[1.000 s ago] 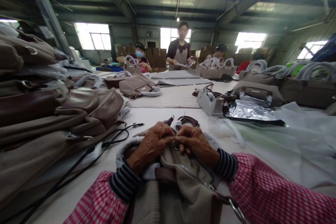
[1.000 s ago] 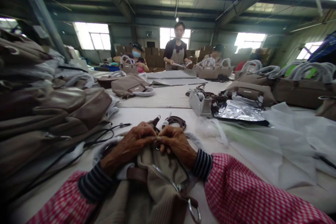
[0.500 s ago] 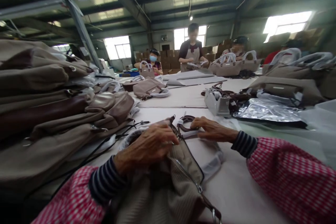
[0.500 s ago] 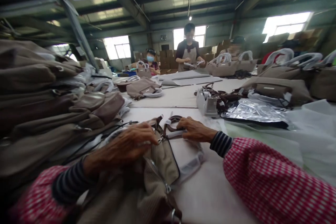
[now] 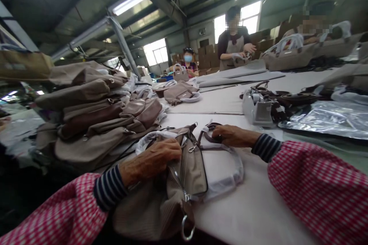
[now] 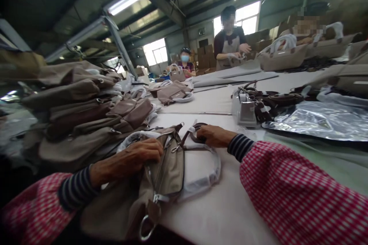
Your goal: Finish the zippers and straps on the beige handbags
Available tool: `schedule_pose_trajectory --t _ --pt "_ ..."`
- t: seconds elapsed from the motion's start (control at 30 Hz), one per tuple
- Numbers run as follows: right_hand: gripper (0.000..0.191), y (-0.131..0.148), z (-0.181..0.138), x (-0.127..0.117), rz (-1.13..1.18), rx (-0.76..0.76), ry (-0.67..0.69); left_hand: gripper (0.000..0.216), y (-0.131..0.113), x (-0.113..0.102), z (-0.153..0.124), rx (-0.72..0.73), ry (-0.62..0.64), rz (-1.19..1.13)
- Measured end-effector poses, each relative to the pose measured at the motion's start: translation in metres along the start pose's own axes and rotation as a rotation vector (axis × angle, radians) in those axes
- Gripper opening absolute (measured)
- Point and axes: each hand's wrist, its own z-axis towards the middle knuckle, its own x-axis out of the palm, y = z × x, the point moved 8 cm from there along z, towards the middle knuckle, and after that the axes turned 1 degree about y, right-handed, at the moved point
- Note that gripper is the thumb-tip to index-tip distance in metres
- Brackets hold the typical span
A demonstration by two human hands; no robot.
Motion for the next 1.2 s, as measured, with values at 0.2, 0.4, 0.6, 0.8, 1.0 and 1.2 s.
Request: schedule_pose_trajectory --t 0.2,0.4,0.6,0.8,1.0,1.2 --pt "0.022 -0.004 0.006 0.004 -0.121 0.125 -0.030 0.050 -0.004 -0.013 -0.014 0.038 -0.062 -0.157" --pt "0.011 0.014 -0.014 -0.030 -0.058 0.090 -0.244 0.040 0.005 -0.002 -0.014 0.043 -0.168 -0.105" --pt "0.017 0.104 -0.032 -0.011 0.039 -0.287 -0.157 0.032 0.009 -0.018 -0.012 0.009 -0.476 -0.077" --pt "0.016 0.134 -0.025 0.039 -0.137 -0.409 -0.063 0.030 -0.004 -0.035 -0.008 0.047 -0.571 -0.106" --pt "0.011 0.154 -0.016 0.021 -0.090 -0.567 -0.165 0.029 -0.004 -0.037 0.013 0.082 -0.575 -0.212" --pt "0.011 0.153 0.001 0.046 -0.018 -0.531 -0.126 0.026 0.004 -0.040 0.025 0.089 -0.516 -0.440"
